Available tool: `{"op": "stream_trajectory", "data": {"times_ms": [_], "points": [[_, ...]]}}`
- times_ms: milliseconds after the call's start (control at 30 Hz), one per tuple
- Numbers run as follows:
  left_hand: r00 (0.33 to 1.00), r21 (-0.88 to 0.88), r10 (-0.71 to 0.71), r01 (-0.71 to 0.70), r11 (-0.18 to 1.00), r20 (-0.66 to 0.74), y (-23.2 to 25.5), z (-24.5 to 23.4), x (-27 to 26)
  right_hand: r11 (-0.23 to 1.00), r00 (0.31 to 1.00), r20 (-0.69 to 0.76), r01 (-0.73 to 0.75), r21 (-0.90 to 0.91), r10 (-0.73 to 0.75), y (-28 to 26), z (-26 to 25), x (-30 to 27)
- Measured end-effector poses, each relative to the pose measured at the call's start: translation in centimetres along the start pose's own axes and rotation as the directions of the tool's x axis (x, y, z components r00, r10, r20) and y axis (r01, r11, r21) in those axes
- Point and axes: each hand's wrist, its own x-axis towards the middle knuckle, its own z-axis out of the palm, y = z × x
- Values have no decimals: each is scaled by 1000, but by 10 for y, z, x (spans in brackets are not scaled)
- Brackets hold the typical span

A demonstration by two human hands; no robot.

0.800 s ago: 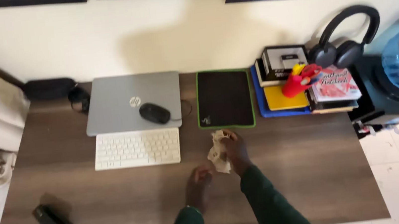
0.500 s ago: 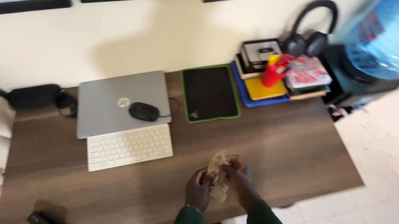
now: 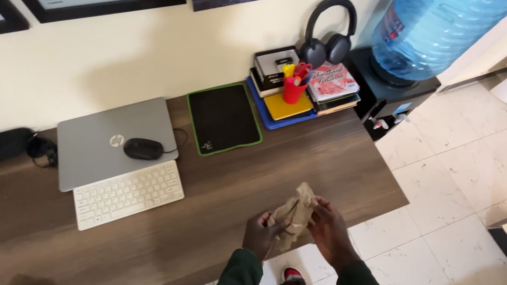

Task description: The recorder cleans various office supplies, a keyboard, and a laptop on a desk using a cloth and a spray bottle.

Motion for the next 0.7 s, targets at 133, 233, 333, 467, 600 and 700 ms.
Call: {"op": "stream_trajectory", "data": {"times_ms": [133, 233, 333, 467, 600, 700], "points": [[997, 52, 64, -61, 997, -45, 5, 35, 9, 972, 970, -75, -233, -24, 230, -31, -1, -9], [989, 184, 63, -38, 982, -132, -3, 57, 19, 943, 967, -83, -253, -215, 241, -36, -46, 3], [961, 54, 168, -160, 986, -219, -50, 66, 43, 971, 982, -102, -172, -165, 156, -57, -61, 6], [944, 109, 182, -158, 982, -274, -46, 86, 50, 934, 975, -118, -213, -287, 186, -75, -73, 19], [959, 119, 149, -123, 985, -242, -20, 110, 40, 726, 987, -133, -156, -670, 89, -77, -89, 34], [974, -1, 129, -131, 991, -189, -17, 117, 43, 683, 998, -4, -43, -729, 58, -100, -58, 28]]}}
